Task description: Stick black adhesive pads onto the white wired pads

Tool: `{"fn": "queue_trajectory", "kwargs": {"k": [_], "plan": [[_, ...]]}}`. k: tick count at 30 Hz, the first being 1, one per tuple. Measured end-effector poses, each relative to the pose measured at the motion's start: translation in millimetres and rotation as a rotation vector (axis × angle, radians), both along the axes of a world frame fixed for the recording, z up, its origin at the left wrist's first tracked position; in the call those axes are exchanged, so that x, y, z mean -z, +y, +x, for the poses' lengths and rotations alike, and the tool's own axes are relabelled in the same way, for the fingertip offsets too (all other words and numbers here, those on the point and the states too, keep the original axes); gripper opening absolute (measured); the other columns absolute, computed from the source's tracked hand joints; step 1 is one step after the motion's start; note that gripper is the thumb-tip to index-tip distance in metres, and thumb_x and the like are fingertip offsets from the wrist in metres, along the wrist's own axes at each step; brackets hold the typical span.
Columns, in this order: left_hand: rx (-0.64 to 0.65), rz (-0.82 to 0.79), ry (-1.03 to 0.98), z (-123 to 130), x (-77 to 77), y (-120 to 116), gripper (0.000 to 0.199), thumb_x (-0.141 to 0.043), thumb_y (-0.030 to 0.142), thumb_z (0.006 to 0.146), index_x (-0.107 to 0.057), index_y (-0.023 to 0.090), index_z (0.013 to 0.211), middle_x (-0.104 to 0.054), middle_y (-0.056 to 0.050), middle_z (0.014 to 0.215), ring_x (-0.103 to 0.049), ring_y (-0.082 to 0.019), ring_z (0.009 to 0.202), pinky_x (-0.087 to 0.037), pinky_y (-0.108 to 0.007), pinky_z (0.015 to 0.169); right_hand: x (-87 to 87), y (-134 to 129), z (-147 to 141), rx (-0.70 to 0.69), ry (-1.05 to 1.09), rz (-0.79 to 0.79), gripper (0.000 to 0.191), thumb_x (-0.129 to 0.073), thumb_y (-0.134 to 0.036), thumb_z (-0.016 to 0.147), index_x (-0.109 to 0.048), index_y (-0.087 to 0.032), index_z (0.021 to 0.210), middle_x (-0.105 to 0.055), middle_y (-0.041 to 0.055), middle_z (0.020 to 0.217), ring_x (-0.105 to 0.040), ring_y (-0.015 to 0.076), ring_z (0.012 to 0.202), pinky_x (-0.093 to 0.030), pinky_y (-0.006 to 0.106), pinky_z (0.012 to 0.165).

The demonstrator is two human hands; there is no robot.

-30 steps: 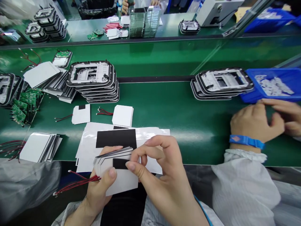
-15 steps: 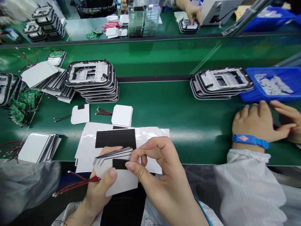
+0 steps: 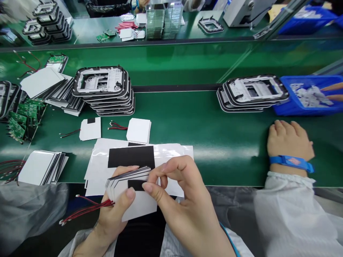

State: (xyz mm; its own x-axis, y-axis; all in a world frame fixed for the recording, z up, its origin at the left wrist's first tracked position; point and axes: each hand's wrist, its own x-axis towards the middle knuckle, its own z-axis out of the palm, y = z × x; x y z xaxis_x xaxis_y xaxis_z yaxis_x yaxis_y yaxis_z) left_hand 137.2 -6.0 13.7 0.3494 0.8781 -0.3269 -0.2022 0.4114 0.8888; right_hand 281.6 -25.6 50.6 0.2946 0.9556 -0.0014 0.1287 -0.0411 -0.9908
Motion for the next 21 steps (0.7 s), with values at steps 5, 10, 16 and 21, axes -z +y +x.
{"fn": "queue_trajectory", "kwargs": {"k": [5,10,16,21], "plan": [[-0.052,-0.04,-0.023,2.2,-1.4,-1.1,0.029,-0.067,0.041,0.081,-0.063,0.03,0.107,-0.07,0.003,0.102,-0.063,-0.018,0.098,-0.046,-0.031,0.092,2.3,-1.6,-3.2,0.022,-0.034,0.032,0.028,-0.067,-0.013,0.083,-0.046,-0.03,0.091,-0.061,-0.0065,0.074,-0.052,0.0134,0.067,-0.046,0.027,0.066],[-0.101,-0.084,0.009,3.2,-3.6,-1.2,0.031,-0.07,0.041,0.078,-0.064,0.029,0.106,-0.069,0.005,0.101,-0.062,-0.014,0.098,-0.045,-0.025,0.088,7.2,-4.2,-7.2,0.049,-0.081,0.072,0.032,-0.066,-0.008,0.083,-0.045,-0.03,0.094,-0.061,-0.0063,0.078,-0.052,0.012,0.069,-0.045,0.025,0.069],[-0.098,-0.119,-0.007,3.4,-4.1,-0.3,0.031,-0.068,0.039,0.079,-0.062,0.027,0.106,-0.071,0.003,0.098,-0.064,-0.017,0.095,-0.048,-0.03,0.088,10.4,-4.5,-9.0,0.055,-0.186,0.094,0.032,-0.065,-0.004,0.082,-0.048,-0.028,0.095,-0.059,-0.0047,0.08,-0.052,0.0116,0.071,-0.044,0.028,0.072],[-0.091,-0.13,0.003,2.7,-3.2,0.5,0.03,-0.068,0.037,0.078,-0.063,0.025,0.105,-0.072,0.001,0.098,-0.065,-0.019,0.096,-0.049,-0.032,0.089,11.4,-5.1,-9.8,0.064,-0.211,0.1,0.033,-0.065,-0.004,0.081,-0.047,-0.027,0.095,-0.059,-0.0047,0.08,-0.053,0.0117,0.071,-0.045,0.028,0.07]]}}
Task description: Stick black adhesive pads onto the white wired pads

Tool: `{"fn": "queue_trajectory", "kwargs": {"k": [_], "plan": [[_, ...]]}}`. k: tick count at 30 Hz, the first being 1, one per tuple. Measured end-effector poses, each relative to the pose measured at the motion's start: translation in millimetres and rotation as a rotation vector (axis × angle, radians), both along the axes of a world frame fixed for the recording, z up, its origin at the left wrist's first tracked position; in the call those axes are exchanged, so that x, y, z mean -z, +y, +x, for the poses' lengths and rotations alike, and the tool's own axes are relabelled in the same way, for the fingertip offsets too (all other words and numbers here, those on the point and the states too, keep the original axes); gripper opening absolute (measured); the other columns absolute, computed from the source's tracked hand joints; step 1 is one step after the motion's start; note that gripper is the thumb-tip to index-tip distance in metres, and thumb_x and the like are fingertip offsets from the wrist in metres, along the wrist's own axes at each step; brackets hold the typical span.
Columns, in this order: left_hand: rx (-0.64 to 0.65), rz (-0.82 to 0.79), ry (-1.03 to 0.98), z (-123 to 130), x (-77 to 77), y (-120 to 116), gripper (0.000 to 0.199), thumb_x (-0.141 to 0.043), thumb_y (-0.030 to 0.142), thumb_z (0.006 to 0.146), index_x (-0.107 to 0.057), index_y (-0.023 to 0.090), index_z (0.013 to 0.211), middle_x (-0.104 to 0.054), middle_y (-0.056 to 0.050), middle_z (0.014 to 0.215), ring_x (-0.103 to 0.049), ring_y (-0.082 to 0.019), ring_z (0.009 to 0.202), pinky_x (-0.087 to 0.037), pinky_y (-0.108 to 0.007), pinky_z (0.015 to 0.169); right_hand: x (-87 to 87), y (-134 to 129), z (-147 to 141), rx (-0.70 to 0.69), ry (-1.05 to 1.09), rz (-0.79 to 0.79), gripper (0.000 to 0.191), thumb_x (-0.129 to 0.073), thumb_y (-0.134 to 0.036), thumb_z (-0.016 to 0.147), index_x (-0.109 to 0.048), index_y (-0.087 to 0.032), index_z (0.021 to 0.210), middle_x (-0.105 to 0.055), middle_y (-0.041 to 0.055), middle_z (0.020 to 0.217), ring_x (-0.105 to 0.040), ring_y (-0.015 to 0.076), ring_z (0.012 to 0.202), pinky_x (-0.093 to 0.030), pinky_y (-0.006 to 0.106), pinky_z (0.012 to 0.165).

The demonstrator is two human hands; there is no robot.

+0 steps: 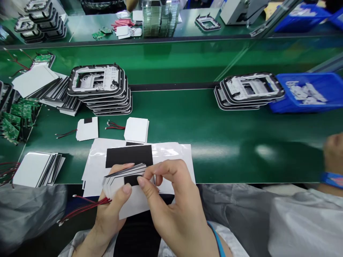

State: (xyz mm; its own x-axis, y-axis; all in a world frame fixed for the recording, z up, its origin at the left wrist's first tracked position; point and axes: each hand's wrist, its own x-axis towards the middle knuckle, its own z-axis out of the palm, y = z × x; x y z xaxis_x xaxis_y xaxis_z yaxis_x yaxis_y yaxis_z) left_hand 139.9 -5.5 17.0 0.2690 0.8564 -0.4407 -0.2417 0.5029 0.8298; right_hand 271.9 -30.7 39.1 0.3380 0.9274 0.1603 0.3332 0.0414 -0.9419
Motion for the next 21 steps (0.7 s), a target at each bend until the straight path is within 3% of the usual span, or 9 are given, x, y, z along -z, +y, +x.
{"fn": "queue_trajectory", "kwargs": {"k": [9,15,18,21], "plan": [[-0.046,0.045,-0.003,3.0,7.9,1.9,0.033,-0.071,0.04,0.075,-0.065,0.026,0.105,-0.07,-0.002,0.102,-0.063,-0.025,0.1,-0.043,-0.041,0.097,2.8,4.8,-9.6,0.071,-0.004,0.041,0.036,-0.064,-0.004,0.08,-0.046,-0.028,0.098,-0.057,-0.0034,0.08,-0.054,0.0134,0.068,-0.046,0.032,0.068],[-0.113,0.173,0.089,-1.8,11.9,10.2,0.032,-0.071,0.038,0.076,-0.065,0.026,0.105,-0.067,-0.003,0.102,-0.064,-0.022,0.096,-0.049,-0.037,0.091,23.7,19.2,-12.0,0.226,0.191,-0.06,0.049,-0.074,-0.018,0.073,-0.038,-0.031,0.105,-0.043,-0.0059,0.076,-0.049,0.0138,0.066,-0.045,0.028,0.059],[-0.083,0.172,0.01,-3.4,18.4,14.7,0.031,-0.07,0.037,0.078,-0.064,0.027,0.107,-0.067,-0.002,0.103,-0.065,-0.021,0.094,-0.052,-0.034,0.085,33.8,23.9,-5.8,0.065,0.376,-0.211,0.045,-0.072,-0.034,0.075,-0.041,-0.031,0.108,-0.044,-0.004,0.08,-0.05,0.0135,0.065,-0.043,0.025,0.049],[-0.024,0.218,-0.039,-3.7,23.1,16.7,0.028,-0.068,0.03,0.081,-0.062,0.027,0.108,-0.067,-0.002,0.107,-0.065,-0.021,0.099,-0.053,-0.033,0.085,36.5,26.1,-3.9,-0.043,0.387,-0.291,0.038,-0.071,-0.044,0.075,-0.054,-0.026,0.104,-0.055,0.0016,0.088,-0.054,0.0153,0.068,-0.043,0.025,0.048]]}}
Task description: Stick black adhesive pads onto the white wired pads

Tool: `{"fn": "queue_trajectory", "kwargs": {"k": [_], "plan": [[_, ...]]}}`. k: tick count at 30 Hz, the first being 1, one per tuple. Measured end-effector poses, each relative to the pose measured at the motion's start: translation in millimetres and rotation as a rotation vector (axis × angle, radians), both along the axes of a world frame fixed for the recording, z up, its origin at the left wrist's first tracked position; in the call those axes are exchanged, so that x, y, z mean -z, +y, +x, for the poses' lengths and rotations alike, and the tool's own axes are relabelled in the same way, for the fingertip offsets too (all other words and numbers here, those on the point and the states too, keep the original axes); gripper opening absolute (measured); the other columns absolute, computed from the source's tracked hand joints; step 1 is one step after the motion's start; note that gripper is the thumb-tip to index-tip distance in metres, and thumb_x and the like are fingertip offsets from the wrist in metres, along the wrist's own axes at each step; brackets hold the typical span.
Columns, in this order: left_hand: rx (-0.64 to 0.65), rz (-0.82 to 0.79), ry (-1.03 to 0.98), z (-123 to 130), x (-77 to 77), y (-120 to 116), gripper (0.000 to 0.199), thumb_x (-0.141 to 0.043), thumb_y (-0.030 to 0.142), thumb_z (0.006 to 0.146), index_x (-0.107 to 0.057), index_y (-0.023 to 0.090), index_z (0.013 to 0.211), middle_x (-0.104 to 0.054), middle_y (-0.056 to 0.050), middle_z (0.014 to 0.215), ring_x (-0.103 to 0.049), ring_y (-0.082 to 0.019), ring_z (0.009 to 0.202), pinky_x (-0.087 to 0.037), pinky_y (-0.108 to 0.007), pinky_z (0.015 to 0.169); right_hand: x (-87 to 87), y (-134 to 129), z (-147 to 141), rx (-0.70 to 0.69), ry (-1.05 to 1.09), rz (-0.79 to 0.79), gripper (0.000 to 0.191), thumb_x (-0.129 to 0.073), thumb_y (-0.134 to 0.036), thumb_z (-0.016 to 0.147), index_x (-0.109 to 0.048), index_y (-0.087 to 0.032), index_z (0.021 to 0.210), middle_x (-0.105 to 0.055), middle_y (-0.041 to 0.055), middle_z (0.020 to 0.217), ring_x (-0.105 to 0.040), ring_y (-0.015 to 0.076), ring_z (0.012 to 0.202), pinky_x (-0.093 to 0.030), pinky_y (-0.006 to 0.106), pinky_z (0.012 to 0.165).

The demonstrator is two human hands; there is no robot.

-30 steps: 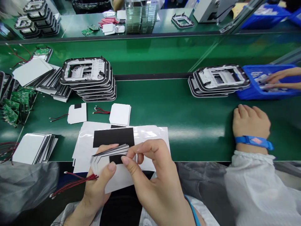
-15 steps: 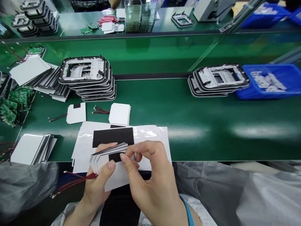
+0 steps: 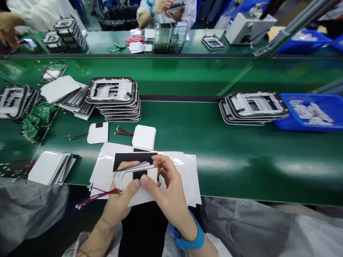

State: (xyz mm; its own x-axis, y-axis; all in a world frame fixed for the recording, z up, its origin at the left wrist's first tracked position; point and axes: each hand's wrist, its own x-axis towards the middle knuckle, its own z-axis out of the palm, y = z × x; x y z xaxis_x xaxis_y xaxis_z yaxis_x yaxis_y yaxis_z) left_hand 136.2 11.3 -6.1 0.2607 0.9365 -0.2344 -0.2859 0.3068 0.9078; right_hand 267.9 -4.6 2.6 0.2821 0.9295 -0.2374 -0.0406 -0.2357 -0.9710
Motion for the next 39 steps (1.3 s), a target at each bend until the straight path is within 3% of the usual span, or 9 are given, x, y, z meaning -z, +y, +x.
{"fn": "queue_trajectory", "kwargs": {"k": [5,10,13,16,20,25,32,36,39], "plan": [[-0.017,0.128,0.016,-11.5,-1.4,8.7,0.036,-0.07,0.021,0.077,-0.061,0.023,0.111,-0.068,-0.005,0.109,-0.063,-0.022,0.104,-0.048,-0.037,0.096,0.0,10.7,7.3,-0.08,-0.23,-0.112,0.033,-0.074,-0.049,0.067,-0.07,-0.019,0.083,-0.064,0.0037,0.071,-0.05,0.0161,0.06,-0.044,0.03,0.055],[-0.164,-0.182,-0.101,-36.2,0.3,23.1,0.054,-0.071,0.022,0.076,-0.054,0.022,0.127,-0.071,-0.007,0.105,-0.064,-0.026,0.107,-0.046,-0.041,0.098,-22.7,47.6,21.0,-0.15,-0.166,-0.233,0.039,-0.079,-0.052,0.058,-0.071,-0.018,0.074,-0.066,0.0047,0.067,-0.052,0.0153,0.054,-0.04,0.028,0.048],[-0.2,-0.308,-0.291,-48.9,5.9,24.0,0.067,-0.075,0.031,0.075,-0.046,0.022,0.135,-0.069,-0.01,0.112,-0.066,-0.029,0.102,-0.052,-0.044,0.089,-45.8,81.9,2.5,-0.282,-0.067,-0.225,0.037,-0.081,-0.049,0.057,-0.07,-0.017,0.071,-0.066,0.0034,0.065,-0.055,0.0146,0.055,-0.04,0.025,0.048],[-0.144,-0.349,-0.403,-60.5,9.5,18.6,0.073,-0.072,0.047,0.074,-0.046,0.015,0.135,-0.071,-0.017,0.107,-0.069,-0.034,0.094,-0.056,-0.047,0.079,-52.7,121.3,-39.5,-0.413,-0.091,-0.089,0.034,-0.075,-0.049,0.066,-0.069,-0.016,0.074,-0.063,0.0018,0.064,-0.052,0.0119,0.055,-0.037,0.023,0.046],[-0.16,-0.347,-0.394,-77.4,3.4,11.4,0.067,-0.073,0.029,0.075,-0.046,0.017,0.136,-0.072,-0.014,0.101,-0.069,-0.033,0.094,-0.055,-0.047,0.081,-28.8,178.6,-94.1,-0.533,-0.239,-0.005,0.034,-0.061,-0.047,0.08,-0.068,-0.014,0.08,-0.062,0.0028,0.065,-0.052,0.0111,0.054,-0.04,0.024,0.048],[-0.148,-0.418,-0.399,-93.7,-4.3,7.1,0.064,-0.062,0.015,0.077,-0.044,0.018,0.138,-0.071,-0.012,0.101,-0.07,-0.032,0.091,-0.054,-0.049,0.082,9.6,226.4,-120.2,-0.485,-0.566,0.018,0.026,-0.059,-0.035,0.085,-0.067,-0.01,0.086,-0.068,0.0097,0.085,-0.062,0.0179,0.074,-0.046,0.029,0.062],[-0.13,-0.486,-0.368,-90.7,-2.2,7.1,0.064,-0.059,0.014,0.076,-0.044,0.015,0.138,-0.072,-0.013,0.096,-0.07,-0.033,0.091,-0.055,-0.048,0.08,18.6,215.3,-138.4,-0.542,-1.045,0.12,0.029,-0.054,-0.033,0.09,-0.067,-0.006,0.093,-0.066,0.0247,0.102,-0.058,0.0368,0.105,-0.041,0.042,0.081],[-0.157,-0.523,-0.34,-79.5,-8.1,8.8,0.061,-0.058,0.015,0.078,-0.045,0.015,0.138,-0.073,-0.012,0.094,-0.07,-0.034,0.092,-0.055,-0.049,0.081,-5.6,197.9,-132.4,-0.599,-1.179,0.18,0.036,-0.054,-0.029,0.091,-0.058,-0.006,0.118,-0.059,0.0254,0.118,-0.056,0.0372,0.105,-0.041,0.041,0.077],[-0.187,-0.544,-0.296,-73.4,-10.7,9.8,0.061,-0.06,0.015,0.078,-0.045,0.018,0.137,-0.074,-0.01,0.097,-0.07,-0.034,0.092,-0.055,-0.051,0.083,-34.8,174.7,-96.5,-0.653,-1.226,0.185,0.029,-0.05,-0.035,0.093,-0.064,-0.012,0.105,-0.062,0.0179,0.112,-0.06,0.0302,0.096,-0.041,0.036,0.073]]}}
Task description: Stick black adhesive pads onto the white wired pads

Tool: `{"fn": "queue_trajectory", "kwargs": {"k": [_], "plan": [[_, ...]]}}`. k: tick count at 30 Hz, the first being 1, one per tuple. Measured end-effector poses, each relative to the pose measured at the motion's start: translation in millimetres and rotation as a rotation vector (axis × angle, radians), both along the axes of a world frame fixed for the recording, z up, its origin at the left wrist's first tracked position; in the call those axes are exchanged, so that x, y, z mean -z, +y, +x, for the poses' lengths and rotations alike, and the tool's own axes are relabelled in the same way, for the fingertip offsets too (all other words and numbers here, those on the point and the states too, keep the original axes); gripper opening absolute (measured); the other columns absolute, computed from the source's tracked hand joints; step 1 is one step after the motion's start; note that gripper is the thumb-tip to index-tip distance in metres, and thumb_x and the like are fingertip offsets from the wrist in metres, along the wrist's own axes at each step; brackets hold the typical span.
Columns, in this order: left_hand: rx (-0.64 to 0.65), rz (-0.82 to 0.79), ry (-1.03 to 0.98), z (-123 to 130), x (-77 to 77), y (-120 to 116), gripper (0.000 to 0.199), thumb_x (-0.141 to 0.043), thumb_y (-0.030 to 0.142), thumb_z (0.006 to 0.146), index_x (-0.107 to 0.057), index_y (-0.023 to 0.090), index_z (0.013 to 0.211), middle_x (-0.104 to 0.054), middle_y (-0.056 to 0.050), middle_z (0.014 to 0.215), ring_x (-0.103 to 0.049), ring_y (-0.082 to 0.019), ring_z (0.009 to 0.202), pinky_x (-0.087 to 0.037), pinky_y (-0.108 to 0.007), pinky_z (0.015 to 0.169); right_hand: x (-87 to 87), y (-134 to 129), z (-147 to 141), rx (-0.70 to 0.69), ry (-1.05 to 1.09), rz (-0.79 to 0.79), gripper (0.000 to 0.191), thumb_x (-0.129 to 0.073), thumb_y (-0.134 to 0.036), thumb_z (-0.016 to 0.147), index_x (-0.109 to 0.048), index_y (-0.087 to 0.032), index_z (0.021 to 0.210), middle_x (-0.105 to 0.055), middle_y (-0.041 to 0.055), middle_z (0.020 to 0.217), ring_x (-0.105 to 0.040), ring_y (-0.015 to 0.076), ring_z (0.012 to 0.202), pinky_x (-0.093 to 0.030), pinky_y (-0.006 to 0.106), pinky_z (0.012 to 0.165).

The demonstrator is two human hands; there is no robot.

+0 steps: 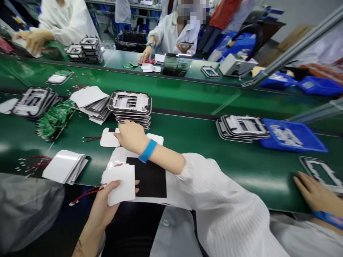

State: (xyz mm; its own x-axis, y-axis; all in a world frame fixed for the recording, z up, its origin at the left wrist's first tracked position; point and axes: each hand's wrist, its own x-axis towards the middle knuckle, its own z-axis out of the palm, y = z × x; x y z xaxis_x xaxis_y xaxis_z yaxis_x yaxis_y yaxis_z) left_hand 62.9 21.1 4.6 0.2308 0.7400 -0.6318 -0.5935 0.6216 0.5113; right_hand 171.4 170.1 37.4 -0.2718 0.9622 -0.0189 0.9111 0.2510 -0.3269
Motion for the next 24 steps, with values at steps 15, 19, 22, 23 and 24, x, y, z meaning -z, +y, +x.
{"fn": "queue_trajectory", "kwargs": {"k": [15,19,22,23,24], "plan": [[-0.1,0.044,-0.079,79.2,17.6,39.0,0.064,-0.059,0.013,0.078,-0.041,0.023,0.138,-0.074,-0.006,0.104,-0.071,-0.03,0.093,-0.046,-0.051,0.1,69.4,-154.0,143.2,0.38,0.277,-0.08,0.028,-0.041,-0.03,0.098,-0.065,-0.019,0.108,-0.058,0.0066,0.088,-0.057,0.0192,0.073,-0.046,0.033,0.064],[-0.104,0.041,-0.042,86.0,26.7,42.0,0.066,-0.06,0.012,0.078,-0.039,0.023,0.139,-0.075,-0.007,0.098,-0.071,-0.031,0.092,-0.048,-0.053,0.097,73.4,-151.0,132.6,0.341,0.217,-0.061,0.03,-0.037,-0.027,0.099,-0.064,-0.017,0.102,-0.054,0.008,0.093,-0.053,0.017,0.068,-0.044,0.033,0.061],[-0.117,0.06,-0.051,85.2,32.9,41.3,0.067,-0.06,0.012,0.078,-0.038,0.027,0.14,-0.074,-0.006,0.103,-0.071,-0.031,0.095,-0.049,-0.055,0.094,74.3,-149.5,129.7,0.338,0.227,-0.042,0.031,-0.036,-0.026,0.099,-0.065,-0.017,0.095,-0.054,0.0073,0.09,-0.053,0.0168,0.065,-0.042,0.033,0.058],[-0.121,0.069,-0.05,85.3,34.3,40.9,0.067,-0.06,0.013,0.078,-0.038,0.028,0.14,-0.073,-0.005,0.105,-0.07,-0.031,0.095,-0.049,-0.056,0.094,74.6,-148.9,129.8,0.348,0.258,-0.046,0.031,-0.036,-0.026,0.099,-0.065,-0.018,0.092,-0.055,0.007,0.089,-0.053,0.0173,0.066,-0.042,0.033,0.058],[-0.123,0.075,-0.043,85.7,35.4,40.5,0.067,-0.061,0.013,0.078,-0.039,0.029,0.139,-0.073,-0.005,0.106,-0.07,-0.031,0.095,-0.049,-0.056,0.094,74.9,-147.9,130.3,0.362,0.299,-0.056,0.03,-0.038,-0.026,0.098,-0.066,-0.019,0.09,-0.055,0.0066,0.088,-0.054,0.0177,0.067,-0.043,0.033,0.059]]}}
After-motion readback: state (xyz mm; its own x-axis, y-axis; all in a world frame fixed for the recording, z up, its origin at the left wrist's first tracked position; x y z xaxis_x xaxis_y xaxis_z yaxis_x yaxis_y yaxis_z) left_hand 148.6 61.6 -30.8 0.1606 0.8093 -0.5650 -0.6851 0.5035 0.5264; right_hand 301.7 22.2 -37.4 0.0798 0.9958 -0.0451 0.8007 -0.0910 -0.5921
